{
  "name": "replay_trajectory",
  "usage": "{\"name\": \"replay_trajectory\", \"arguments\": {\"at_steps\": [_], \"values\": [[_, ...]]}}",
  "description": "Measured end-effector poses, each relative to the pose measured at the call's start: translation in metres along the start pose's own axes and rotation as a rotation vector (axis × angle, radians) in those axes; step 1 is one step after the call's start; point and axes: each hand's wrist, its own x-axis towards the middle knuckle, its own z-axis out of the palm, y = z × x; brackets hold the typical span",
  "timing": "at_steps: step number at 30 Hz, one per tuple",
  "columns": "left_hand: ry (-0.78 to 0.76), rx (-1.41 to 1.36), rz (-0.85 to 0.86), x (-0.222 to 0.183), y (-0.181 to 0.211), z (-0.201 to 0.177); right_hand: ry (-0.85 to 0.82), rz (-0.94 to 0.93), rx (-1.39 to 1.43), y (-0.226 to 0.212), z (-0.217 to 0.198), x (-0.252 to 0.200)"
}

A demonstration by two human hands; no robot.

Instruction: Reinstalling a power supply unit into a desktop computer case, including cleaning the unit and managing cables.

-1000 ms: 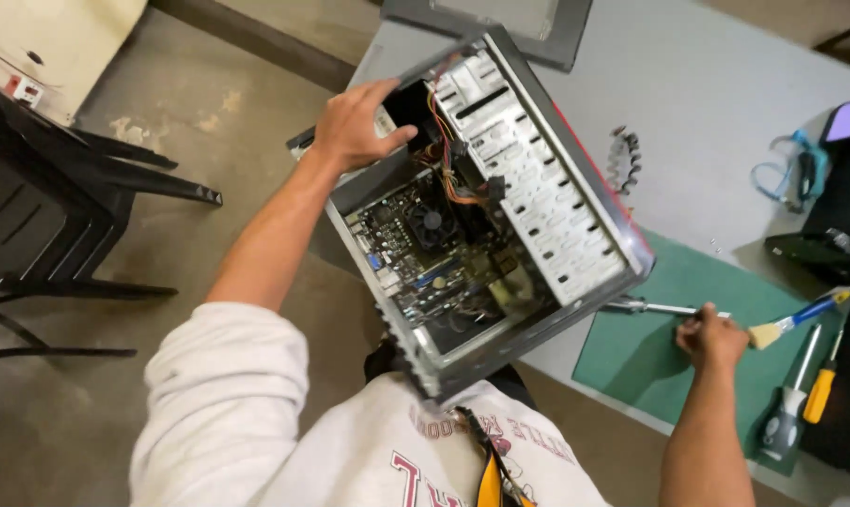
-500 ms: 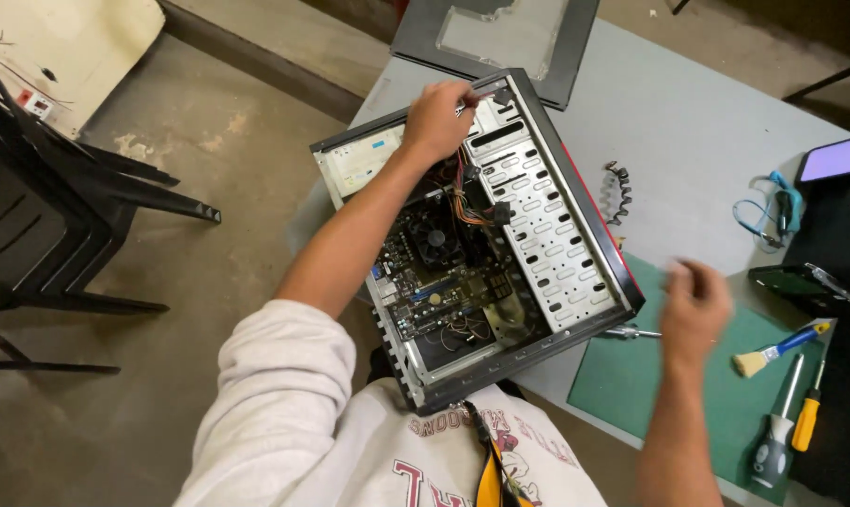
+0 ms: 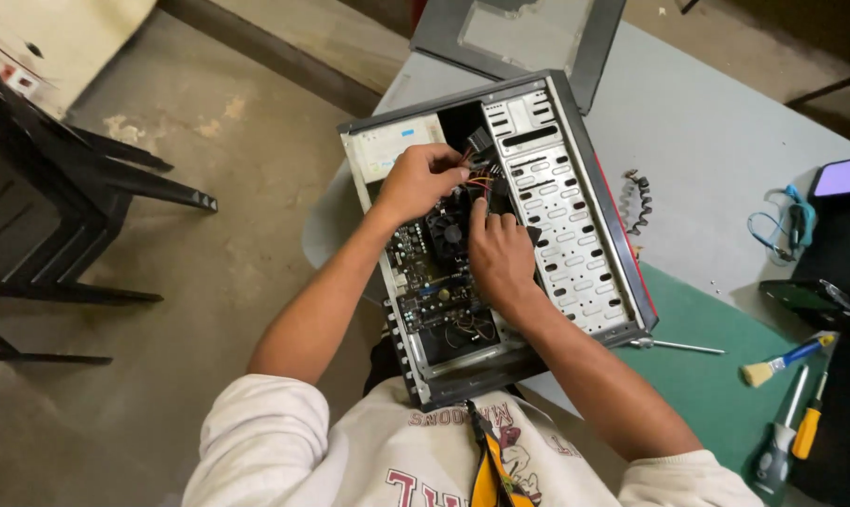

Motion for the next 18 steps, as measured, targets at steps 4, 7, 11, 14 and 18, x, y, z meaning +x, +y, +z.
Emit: {"name": "replay_trajectory", "arguments": {"at_steps": [4, 7, 11, 14, 18], "values": [[0.014, -0.021, 0.028, -0.007, 0.007, -0.009, 0.020, 0.047, -0.040, -0.022, -0.001, 0.003], [0.001, 0.007, 0.031, -0.001, 0.001, -0.010, 0.124, 0.105, -0.003, -0.030, 0.007, 0.001], [-0.076, 0.067, 0.046, -0.010, 0.014, -0.006, -0.184, 0.429, 0.541, -0.014, -0.041, 0.000], [-0.164, 0.125, 0.072, 0.008, 0.010, 0.002, -0.145, 0.545, 0.712, -0.019, -0.025, -0.012], [-0.250, 0.139, 0.067, 0.022, 0.003, 0.012, -0.005, 0.670, 0.517, 0.015, 0.115, -0.037]]}}
